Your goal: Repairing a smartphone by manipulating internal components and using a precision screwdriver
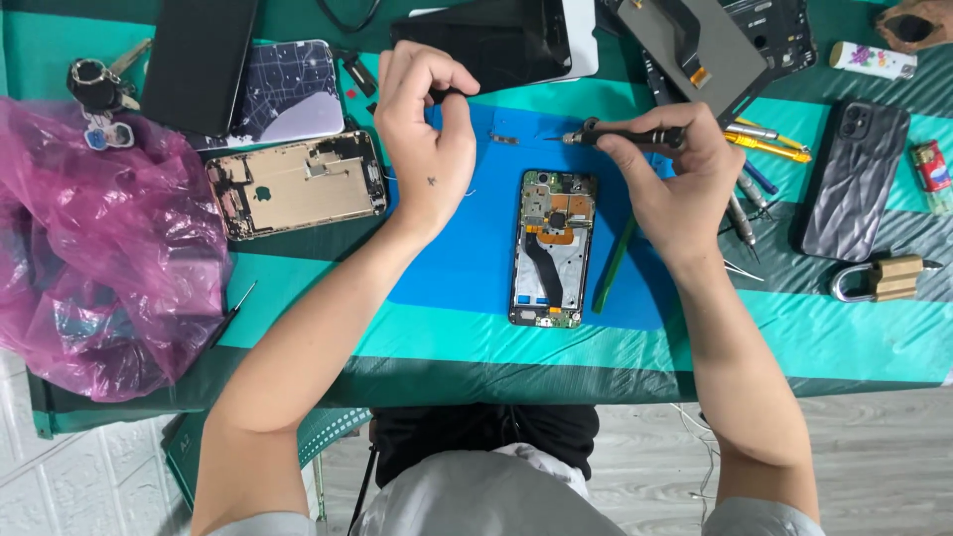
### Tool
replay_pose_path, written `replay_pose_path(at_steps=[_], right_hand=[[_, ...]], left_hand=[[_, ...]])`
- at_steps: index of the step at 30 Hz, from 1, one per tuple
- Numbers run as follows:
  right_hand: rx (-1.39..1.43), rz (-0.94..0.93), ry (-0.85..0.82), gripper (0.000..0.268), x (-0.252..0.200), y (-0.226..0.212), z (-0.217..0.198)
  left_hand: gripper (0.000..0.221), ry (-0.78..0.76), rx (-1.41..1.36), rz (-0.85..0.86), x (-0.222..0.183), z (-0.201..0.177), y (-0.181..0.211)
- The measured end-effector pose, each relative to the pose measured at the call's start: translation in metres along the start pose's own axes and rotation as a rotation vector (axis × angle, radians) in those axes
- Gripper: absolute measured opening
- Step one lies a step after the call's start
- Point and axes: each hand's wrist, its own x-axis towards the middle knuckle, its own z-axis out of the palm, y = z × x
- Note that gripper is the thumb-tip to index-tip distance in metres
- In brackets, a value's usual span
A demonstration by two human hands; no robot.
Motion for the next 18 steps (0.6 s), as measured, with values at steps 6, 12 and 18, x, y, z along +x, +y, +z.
replay_pose_path(at_steps=[6,12,18], right_hand=[[-0.118,-0.034,-0.011,0.024,-0.001,0.006,-0.001],[-0.055,0.022,0.032,0.027,-0.003,0.008,-0.001],[-0.032,-0.003,0.001,0.023,-0.001,-0.002,0.002]], left_hand=[[0.027,0.007,0.032,-0.019,0.000,0.001,0.000],[0.025,-0.003,0.022,-0.017,0.000,0.001,0.000],[0.023,-0.046,0.025,-0.007,0.000,0.001,0.003]])
